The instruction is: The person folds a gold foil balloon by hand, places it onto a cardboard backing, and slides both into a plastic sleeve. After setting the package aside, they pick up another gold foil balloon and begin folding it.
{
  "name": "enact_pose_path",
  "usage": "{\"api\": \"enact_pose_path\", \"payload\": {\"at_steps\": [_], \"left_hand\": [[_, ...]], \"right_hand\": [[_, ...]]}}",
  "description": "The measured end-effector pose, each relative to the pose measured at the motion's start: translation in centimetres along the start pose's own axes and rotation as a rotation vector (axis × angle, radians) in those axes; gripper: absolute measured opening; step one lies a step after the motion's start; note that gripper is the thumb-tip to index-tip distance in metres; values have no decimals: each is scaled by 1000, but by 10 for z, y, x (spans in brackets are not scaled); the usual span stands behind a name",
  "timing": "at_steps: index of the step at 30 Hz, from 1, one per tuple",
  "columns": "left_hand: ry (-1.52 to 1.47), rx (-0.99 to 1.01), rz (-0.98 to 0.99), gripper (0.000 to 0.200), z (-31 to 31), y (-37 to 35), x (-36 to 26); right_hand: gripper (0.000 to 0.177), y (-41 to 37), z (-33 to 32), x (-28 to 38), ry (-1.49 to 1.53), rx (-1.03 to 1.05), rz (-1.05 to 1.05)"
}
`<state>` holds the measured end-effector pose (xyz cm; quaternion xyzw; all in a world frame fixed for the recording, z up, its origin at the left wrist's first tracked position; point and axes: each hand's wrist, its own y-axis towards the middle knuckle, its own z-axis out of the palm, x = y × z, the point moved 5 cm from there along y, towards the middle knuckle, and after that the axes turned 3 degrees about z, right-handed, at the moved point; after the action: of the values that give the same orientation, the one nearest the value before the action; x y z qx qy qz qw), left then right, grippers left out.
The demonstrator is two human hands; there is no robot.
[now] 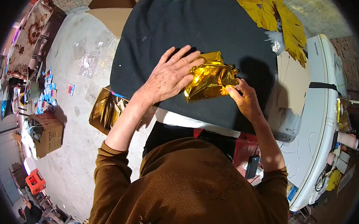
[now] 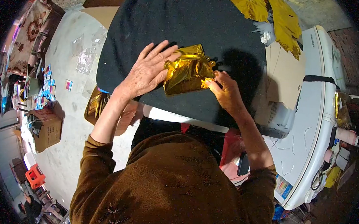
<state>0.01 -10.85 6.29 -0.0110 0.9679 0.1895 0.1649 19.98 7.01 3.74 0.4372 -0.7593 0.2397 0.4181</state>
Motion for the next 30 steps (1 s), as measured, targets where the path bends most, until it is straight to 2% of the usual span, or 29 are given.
{"api": "enact_pose_path", "payload": {"at_steps": [5, 9, 12, 18, 24, 30], "left_hand": [[52, 175, 129, 38, 13, -2, 1], [50, 138, 139, 41, 15, -3, 1], [110, 185, 135, 42, 17, -4, 2], [122, 253, 126, 42, 14, -2, 0], [118, 150, 149, 41, 14, -3, -1], [145, 142, 171, 47, 16, -3, 0]], "right_hand": [[18, 5, -1, -3, 2, 48, 50], [21, 14, 2, 10, -92, -12, 17], [21, 22, 5, 18, -156, 25, 30], [20, 28, 15, 25, -378, -92, -112], [19, 29, 23, 28, -556, -162, -75], [15, 31, 28, 28, -668, -168, -30]]}}
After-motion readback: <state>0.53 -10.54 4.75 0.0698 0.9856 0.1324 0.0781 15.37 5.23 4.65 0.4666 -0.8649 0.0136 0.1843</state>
